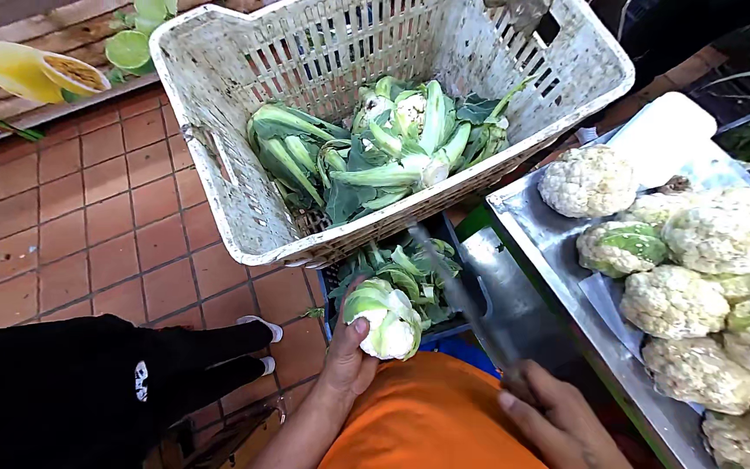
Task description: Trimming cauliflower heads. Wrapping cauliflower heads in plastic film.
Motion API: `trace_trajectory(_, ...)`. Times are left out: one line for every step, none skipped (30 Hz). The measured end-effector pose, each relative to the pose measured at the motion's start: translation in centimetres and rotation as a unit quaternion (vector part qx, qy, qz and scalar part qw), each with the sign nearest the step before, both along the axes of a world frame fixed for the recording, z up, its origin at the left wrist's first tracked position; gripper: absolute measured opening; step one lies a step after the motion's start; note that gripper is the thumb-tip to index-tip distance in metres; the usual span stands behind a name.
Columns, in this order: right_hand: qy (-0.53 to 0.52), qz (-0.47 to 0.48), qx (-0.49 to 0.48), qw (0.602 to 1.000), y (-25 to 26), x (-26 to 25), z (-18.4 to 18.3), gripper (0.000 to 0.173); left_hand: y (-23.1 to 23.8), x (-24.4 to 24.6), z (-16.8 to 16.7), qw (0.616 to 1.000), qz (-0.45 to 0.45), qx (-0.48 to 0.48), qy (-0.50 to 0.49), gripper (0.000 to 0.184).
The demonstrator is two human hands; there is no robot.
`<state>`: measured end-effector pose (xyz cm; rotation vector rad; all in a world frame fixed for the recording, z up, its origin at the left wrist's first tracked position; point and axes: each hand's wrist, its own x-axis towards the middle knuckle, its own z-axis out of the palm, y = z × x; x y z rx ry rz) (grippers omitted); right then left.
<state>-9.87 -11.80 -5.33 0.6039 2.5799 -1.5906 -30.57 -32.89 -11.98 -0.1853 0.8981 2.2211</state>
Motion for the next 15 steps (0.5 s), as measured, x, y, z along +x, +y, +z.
trace_trajectory(0.01,0.026,-0.007,1.0,-1.0,-0.9,0.1,0.051,0.1,0.5,0.2,1.0,0.002,-0.018,0.003,0.102)
trace_trajectory(0.004,0.04,0.0,0.999,-1.8,-1.5,0.1,0.06,0.1,0.9,0.3,0.999,0.003,-0.033,0.008,0.101)
trace_trajectory(-0.014,0.053,0.013,0.998,-2.2,-2.1,0.1,0.065,0.1,1.4,0.4,0.999,0.003,-0.043,0.015,0.102)
trace_trajectory(-0.038,0.064,0.021,0.997,-2.5,-2.5,0.2,0.068,0.1,1.7,0.4,0.999,0.005,-0.046,0.025,0.103)
trace_trajectory(-0.062,0.074,0.026,0.995,-2.6,-2.7,0.3,0.069,0.1,2.0,0.5,0.998,0.007,-0.041,0.038,0.101)
trace_trajectory(-0.079,0.083,0.032,0.993,-2.7,-2.8,0.4,0.068,0.1,2.3,0.5,0.998,0.007,-0.028,0.053,0.098)
trace_trajectory(-0.089,0.089,0.039,0.991,-2.9,-2.8,0.4,0.068,0.1,2.5,0.6,0.998,0.009,-0.019,0.067,0.097)
trace_trajectory(-0.094,0.091,0.048,0.99,-3.0,-2.7,0.5,0.067,0.1,2.7,0.6,0.997,0.01,-0.012,0.076,0.097)
trace_trajectory(-0.095,0.093,0.055,0.99,-3.1,-2.6,0.4,0.066,0.0,2.8,0.5,0.997,0.014,-0.006,0.08,0.098)
trace_trajectory(-0.098,0.095,0.06,0.989,-3.2,-2.6,0.4,0.065,0.0,2.9,0.4,0.996,0.017,0.0,0.082,0.097)
trace_trajectory(-0.099,0.096,0.066,0.988,-3.3,-2.6,0.5,0.065,-0.1,3.1,0.3,0.996,0.018,0.006,0.084,0.095)
trace_trajectory(-0.098,0.095,0.073,0.988,-3.4,-2.6,0.5,0.065,-0.2,3.2,0.2,0.996,0.018,0.01,0.085,0.095)
trace_trajectory(-0.094,0.093,0.083,0.988,-3.6,-2.6,0.5,0.065,-0.4,3.3,0.2,0.996,0.018,0.012,0.086,0.095)
trace_trajectory(-0.088,0.089,0.091,0.988,-3.7,-2.7,0.4,0.065,-0.4,3.4,0.3,0.996,0.019,0.011,0.086,0.095)
trace_trajectory(-0.084,0.086,0.097,0.988,-3.8,-2.7,0.4,0.065,-0.4,3.5,0.3,0.996,0.02,0.016,0.087,0.094)
